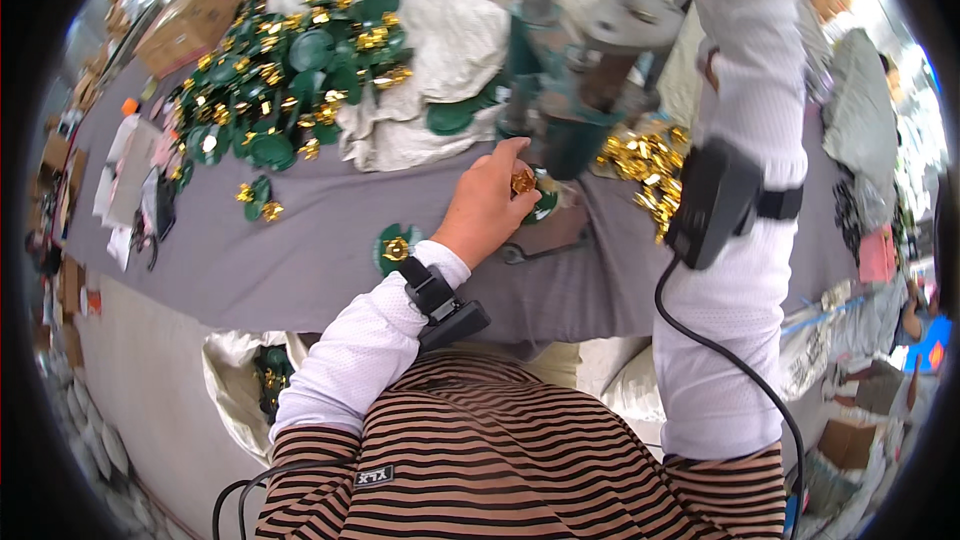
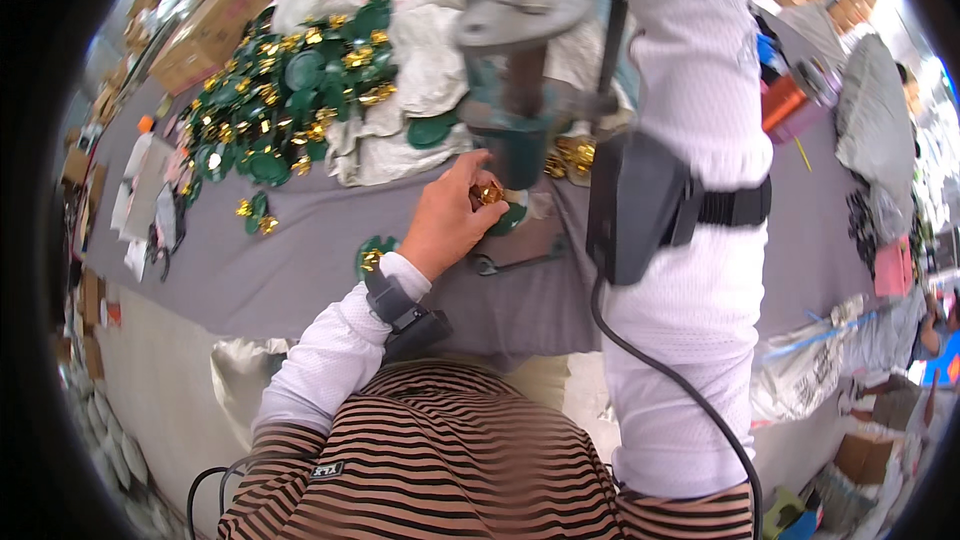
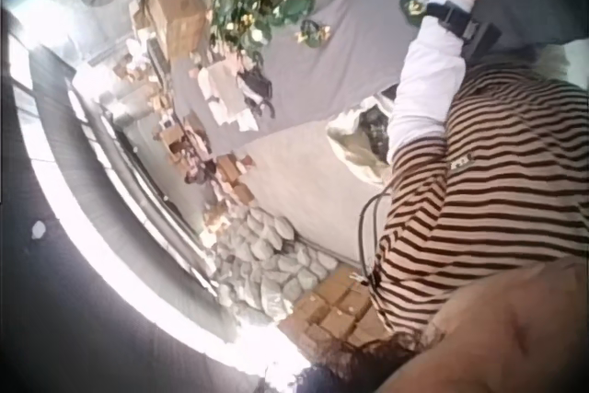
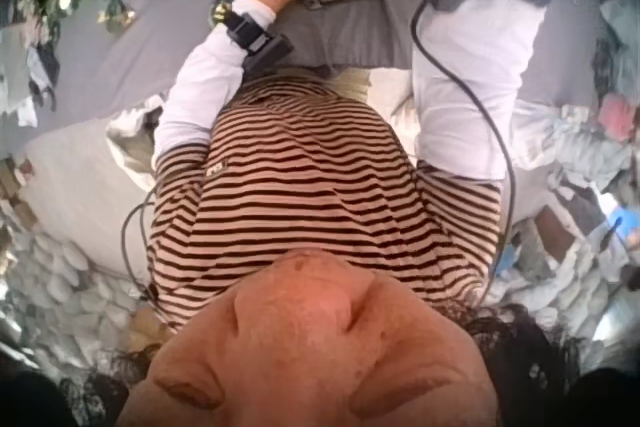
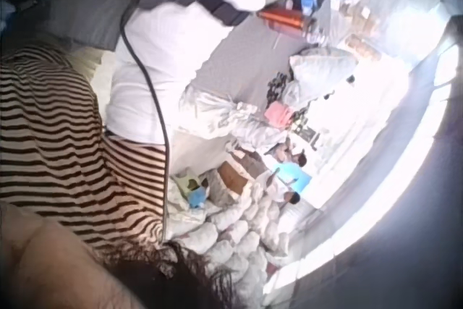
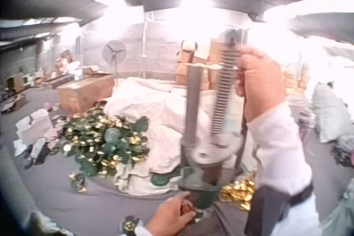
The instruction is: Assembling plastic and metal components using a manual press tool.
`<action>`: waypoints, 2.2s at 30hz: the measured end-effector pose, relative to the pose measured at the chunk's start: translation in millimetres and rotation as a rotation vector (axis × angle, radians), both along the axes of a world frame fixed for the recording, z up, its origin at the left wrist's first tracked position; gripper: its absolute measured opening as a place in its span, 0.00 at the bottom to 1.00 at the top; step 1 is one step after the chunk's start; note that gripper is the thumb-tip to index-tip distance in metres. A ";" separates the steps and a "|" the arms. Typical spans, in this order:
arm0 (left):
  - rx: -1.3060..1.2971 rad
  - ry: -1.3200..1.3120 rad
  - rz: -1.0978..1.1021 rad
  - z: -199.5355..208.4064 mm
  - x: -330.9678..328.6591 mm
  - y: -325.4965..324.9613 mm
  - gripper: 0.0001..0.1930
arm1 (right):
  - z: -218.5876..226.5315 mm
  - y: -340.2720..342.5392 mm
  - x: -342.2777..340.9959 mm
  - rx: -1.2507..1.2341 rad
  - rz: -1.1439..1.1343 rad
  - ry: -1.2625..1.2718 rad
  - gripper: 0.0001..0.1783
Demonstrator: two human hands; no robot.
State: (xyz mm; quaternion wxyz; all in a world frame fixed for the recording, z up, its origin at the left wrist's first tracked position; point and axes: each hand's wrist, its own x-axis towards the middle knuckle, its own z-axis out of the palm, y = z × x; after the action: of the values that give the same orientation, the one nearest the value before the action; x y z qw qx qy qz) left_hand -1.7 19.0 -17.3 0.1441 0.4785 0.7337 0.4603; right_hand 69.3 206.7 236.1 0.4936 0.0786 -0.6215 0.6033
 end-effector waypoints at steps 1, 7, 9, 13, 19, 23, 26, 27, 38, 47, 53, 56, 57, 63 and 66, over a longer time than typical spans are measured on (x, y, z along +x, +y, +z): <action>0.060 -0.052 -0.010 0.7 -6.2 -4.7 0.29 | -1.5 22.0 -13.0 0.047 -0.213 -0.049 0.12; -0.442 0.095 -0.077 59.9 -78.9 -123.2 0.20 | -21.3 -10.2 -33.0 0.213 -0.593 0.037 0.15; -0.683 0.197 -0.091 54.1 -77.1 -142.8 0.17 | -8.1 0.4 -27.9 0.365 -0.539 -0.197 0.20; -0.562 0.214 -0.118 21.5 -74.9 -155.0 0.15 | -19.8 49.6 -37.9 0.168 -0.436 -0.117 0.17; -0.754 0.072 0.021 67.6 -93.1 -293.8 0.16 | -20.6 71.9 -25.8 0.209 -0.512 -0.202 0.17; -1.031 -0.190 0.137 85.1 -96.0 -375.6 0.18 | -21.6 76.4 -25.0 0.336 -0.590 -0.184 0.17; -0.729 0.128 0.315 67.2 -128.5 -370.4 0.21 | -21.4 70.8 -30.3 0.212 -0.658 -0.204 0.16; -0.581 0.132 0.455 55.2 -144.5 -352.7 0.22 | -20.2 67.2 -29.1 0.218 -0.667 -0.205 0.16; 0.001 0.112 0.645 13.3 -165.2 -192.7 0.14 | -23.8 78.3 -21.1 0.294 -0.449 -0.183 0.15; 0.215 0.286 -0.222 -10.2 -16.3 -15.0 0.17 | -21.1 19.2 -32.1 0.251 -0.411 0.033 0.11; 0.041 0.147 -0.150 -6.7 -3.9 21.0 0.13 | -12.1 11.3 -25.7 0.301 -0.524 -0.178 0.10; 0.084 0.158 -0.112 -8.6 -11.8 11.4 0.14 | -20.5 -33.0 -5.9 0.212 -0.549 -0.057 0.13; 0.085 0.170 -0.119 -6.4 -10.7 13.4 0.15 | -17.8 -53.0 35.5 0.088 -0.315 -0.020 0.14; 0.155 0.350 -0.116 -20.7 -5.9 11.0 0.28 | -194.0 -80.0 187.9 0.396 -0.491 0.113 0.13; 0.176 0.325 -0.116 -25.8 -0.8 13.3 0.27 | -229.1 -107.1 193.6 0.374 -0.587 -0.174 0.14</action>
State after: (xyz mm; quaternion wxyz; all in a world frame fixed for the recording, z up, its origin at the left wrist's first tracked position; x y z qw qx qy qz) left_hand -2.5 32.3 -43.1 0.0076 0.5988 0.6756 0.4302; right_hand 262.9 99.6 7.0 0.5682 -0.0657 -0.7569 0.3161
